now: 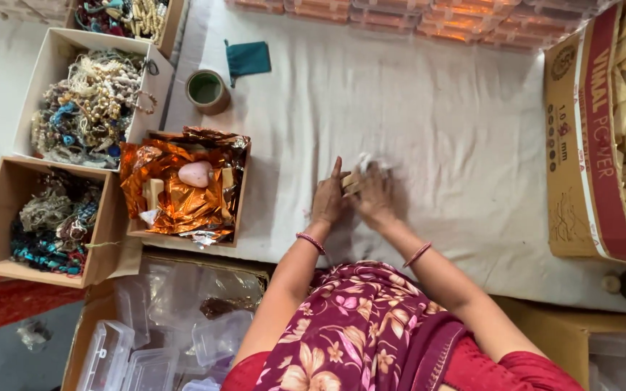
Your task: The person wraps a small rectangular wooden block in orange foil and places it into a clear plastic container. They then pick up another wooden block and wipe it thoroughly with a white cloth.
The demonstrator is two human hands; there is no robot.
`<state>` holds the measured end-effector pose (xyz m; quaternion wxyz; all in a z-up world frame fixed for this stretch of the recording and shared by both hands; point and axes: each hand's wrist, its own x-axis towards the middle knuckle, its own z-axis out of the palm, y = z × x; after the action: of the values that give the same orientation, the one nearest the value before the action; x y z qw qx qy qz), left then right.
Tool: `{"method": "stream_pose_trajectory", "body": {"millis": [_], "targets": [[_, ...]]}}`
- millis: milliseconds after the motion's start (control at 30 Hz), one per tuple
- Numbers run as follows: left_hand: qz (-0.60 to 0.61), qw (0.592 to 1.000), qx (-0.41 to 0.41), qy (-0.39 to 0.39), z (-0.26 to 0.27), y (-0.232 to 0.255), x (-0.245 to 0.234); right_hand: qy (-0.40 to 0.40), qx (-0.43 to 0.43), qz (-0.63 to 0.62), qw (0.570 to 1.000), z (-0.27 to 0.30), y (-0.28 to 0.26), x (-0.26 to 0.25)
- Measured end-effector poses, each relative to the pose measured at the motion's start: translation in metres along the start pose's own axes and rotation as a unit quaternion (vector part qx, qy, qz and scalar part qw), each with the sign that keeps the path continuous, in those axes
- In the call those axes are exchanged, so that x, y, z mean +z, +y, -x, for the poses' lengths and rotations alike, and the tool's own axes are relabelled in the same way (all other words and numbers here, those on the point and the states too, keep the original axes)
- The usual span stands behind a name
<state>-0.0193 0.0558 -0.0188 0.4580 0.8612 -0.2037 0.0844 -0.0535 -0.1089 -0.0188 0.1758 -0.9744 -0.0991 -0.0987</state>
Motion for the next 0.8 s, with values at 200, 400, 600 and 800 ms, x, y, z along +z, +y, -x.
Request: {"method": "stream_pose_trajectory", "body": {"millis": [200,400,600,800], "targets": [[-0.084,0.979,-0.141,-0.122,-0.004,0.015,-0.011,-0.122,-0.089,0.065,0.986,-0.010,0.014,-0.024],[-0.046,0.999,0.029,0.003,-0.005,0.012,-0.002,0.044,-0.048,0.051,0.997,-0.005,-0.001,-0.019],[-0.283,0.943,0.005,-0.176,-0.043,0.073,-0.015,0.008,-0.089,-0.085,0.992,0.001,0.054,-0.033],[0.379,0.800,-0.439,-0.155,-0.039,0.010,0.035,0.079,0.206,-0.282,0.934,-0.008,0.022,-0.066]]}}
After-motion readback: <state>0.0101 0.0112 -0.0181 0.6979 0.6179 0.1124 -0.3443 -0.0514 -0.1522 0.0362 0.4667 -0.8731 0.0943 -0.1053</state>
